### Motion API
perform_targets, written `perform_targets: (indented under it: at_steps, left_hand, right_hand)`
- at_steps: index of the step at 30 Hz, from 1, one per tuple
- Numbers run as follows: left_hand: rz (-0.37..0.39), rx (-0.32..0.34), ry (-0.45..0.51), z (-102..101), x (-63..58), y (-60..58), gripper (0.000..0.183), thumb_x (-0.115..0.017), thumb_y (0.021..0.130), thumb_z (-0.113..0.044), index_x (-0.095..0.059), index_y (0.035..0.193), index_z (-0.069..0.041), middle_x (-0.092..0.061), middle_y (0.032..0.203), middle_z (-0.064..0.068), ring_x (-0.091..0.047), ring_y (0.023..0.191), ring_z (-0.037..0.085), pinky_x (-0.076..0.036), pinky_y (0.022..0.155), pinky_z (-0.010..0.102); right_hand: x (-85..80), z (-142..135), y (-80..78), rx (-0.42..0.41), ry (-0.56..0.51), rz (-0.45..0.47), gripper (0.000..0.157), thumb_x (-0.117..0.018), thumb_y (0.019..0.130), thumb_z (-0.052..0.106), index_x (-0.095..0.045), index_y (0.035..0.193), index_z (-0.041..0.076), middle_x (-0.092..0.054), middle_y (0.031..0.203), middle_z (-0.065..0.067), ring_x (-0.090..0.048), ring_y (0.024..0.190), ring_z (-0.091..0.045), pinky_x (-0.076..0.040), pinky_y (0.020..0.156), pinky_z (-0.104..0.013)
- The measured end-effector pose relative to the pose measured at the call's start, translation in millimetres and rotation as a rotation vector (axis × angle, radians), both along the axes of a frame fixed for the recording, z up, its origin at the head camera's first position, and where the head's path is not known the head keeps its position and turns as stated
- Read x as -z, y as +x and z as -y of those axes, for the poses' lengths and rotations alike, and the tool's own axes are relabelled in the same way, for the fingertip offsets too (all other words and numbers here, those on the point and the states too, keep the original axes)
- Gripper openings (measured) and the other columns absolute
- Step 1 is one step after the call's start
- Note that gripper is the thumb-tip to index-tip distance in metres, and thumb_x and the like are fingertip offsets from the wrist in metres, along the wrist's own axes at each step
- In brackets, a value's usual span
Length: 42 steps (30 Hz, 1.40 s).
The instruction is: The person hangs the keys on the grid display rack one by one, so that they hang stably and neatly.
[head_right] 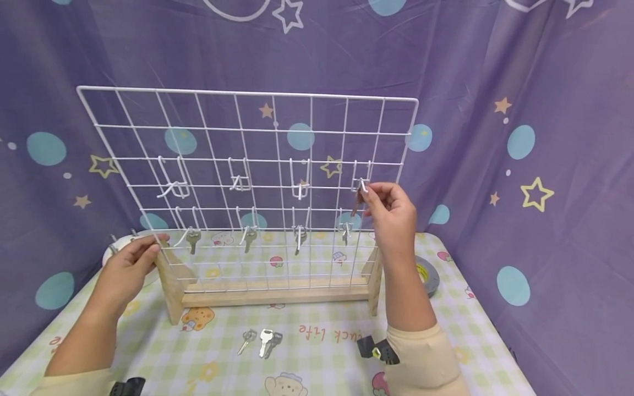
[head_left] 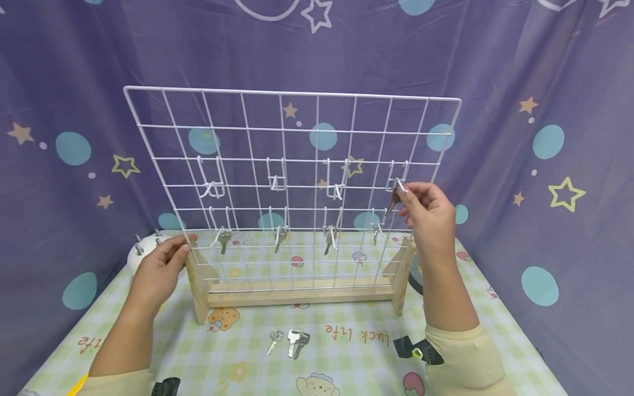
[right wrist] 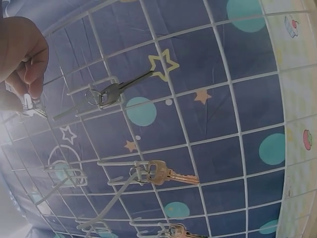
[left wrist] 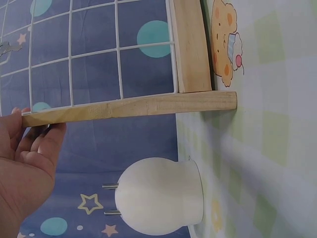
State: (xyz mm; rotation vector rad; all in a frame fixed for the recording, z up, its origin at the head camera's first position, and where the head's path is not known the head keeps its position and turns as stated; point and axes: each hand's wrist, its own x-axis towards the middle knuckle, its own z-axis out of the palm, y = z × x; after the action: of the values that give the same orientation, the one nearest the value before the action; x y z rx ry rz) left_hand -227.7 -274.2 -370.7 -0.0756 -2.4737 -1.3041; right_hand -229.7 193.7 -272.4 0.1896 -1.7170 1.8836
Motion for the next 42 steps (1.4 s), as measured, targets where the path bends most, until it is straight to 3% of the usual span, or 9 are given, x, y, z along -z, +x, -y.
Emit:
perform_targets:
  at_steps: [5, 11, 15, 23, 31, 36, 39, 42]
  left_hand:
    - [0.006, 0.001, 0.001, 0.6, -0.1, -0.2, 0.049, -0.044, 0.104, -0.041, -0.053, 0.141, -0.01, -0.057, 0.139, 0.017, -0.049, 0.102, -0.017, -0.047, 0.082, 0.001]
    - [0.017, -0.001, 0.001, 0.9, 0.0, -0.4, 0.049, -0.043, 0.104, -0.042, -0.052, 0.141, -0.011, -0.056, 0.14, 0.017, -0.049, 0.102, -0.016, -0.047, 0.081, 0.001]
    - [0.019, -0.004, 0.005, 0.8, 0.5, -0.2, 0.049, -0.044, 0.104, -0.041, -0.053, 0.141, -0.011, -0.056, 0.139, 0.017, -0.049, 0.102, -0.016, -0.047, 0.081, 0.001]
    - [0.023, -0.01, 0.0, 1.5, 0.6, -0.2, 0.05, -0.043, 0.104, -0.042, -0.052, 0.141, -0.01, -0.056, 0.139, 0.017, -0.049, 0.102, -0.017, -0.047, 0.081, 0.001]
    - [0.022, -0.011, -0.007, -0.9, -1.0, 0.0, 0.049, -0.043, 0.104, -0.042, -0.053, 0.141, -0.011, -0.057, 0.139, 0.017, -0.048, 0.102, -0.017, -0.047, 0.08, 0.001]
    - [0.016, -0.011, 0.003, -1.4, -0.7, -0.4, 0.048, -0.044, 0.104, -0.041, -0.053, 0.141, -0.011, -0.057, 0.138, 0.017, -0.05, 0.101, -0.016, -0.047, 0.08, 0.001]
    - [0.023, -0.017, 0.006, -1.0, -0.4, -0.4, 0.049, -0.044, 0.104, -0.041, -0.053, 0.141, -0.011, -0.057, 0.138, 0.017, -0.05, 0.101, -0.016, -0.047, 0.08, 0.001]
    - [0.034, -0.022, 0.006, -0.6, -0.1, -0.6, 0.049, -0.044, 0.104, -0.042, -0.052, 0.142, -0.012, -0.057, 0.139, 0.016, -0.05, 0.102, -0.016, -0.047, 0.081, 0.002]
  right_hand:
    - [6.4, -0.3, -0.6, -0.027, -0.023, -0.017, 0.021, -0.076, 0.087, 0.018, -0.065, 0.099, 0.005, -0.071, 0.087, -0.004, -0.059, 0.065, -0.013, -0.046, 0.047, -0.016]
    - [14.4, 1.1, -1.8, -0.083, -0.088, -0.131, 0.016, -0.073, 0.088, 0.005, -0.064, 0.101, 0.002, -0.069, 0.088, -0.006, -0.06, 0.065, -0.015, -0.046, 0.046, -0.016]
    - [16.0, 2.1, -2.8, -0.077, -0.084, -0.178, 0.014, -0.071, 0.089, 0.003, -0.065, 0.101, 0.0, -0.068, 0.088, -0.006, -0.06, 0.064, -0.015, -0.045, 0.045, -0.016]
    - [15.3, 1.9, -2.2, -0.039, -0.032, -0.169, 0.014, -0.071, 0.09, 0.004, -0.067, 0.103, -0.001, -0.066, 0.089, -0.004, -0.06, 0.065, -0.013, -0.045, 0.047, -0.015]
    - [26.8, -3.0, 8.6, -0.062, -0.088, -0.21, 0.019, -0.067, 0.092, 0.004, -0.062, 0.109, -0.002, -0.059, 0.094, -0.006, -0.058, 0.068, -0.014, -0.044, 0.049, -0.015]
    - [34.0, -3.1, 20.3, -0.14, -0.124, -0.309, 0.014, -0.062, 0.096, 0.005, -0.059, 0.106, -0.005, -0.06, 0.084, -0.009, -0.058, 0.065, -0.016, -0.043, 0.047, -0.019]
    - [39.0, -1.8, 27.5, -0.244, -0.143, -0.4, 0.008, -0.054, 0.098, -0.003, -0.059, 0.103, -0.007, -0.061, 0.077, -0.011, -0.059, 0.062, -0.018, -0.042, 0.045, -0.022]
    - [43.1, -0.3, 34.0, -0.373, -0.127, -0.497, 0.016, -0.044, 0.098, -0.011, -0.06, 0.099, -0.008, -0.061, 0.074, -0.011, -0.059, 0.061, -0.019, -0.04, 0.045, -0.026]
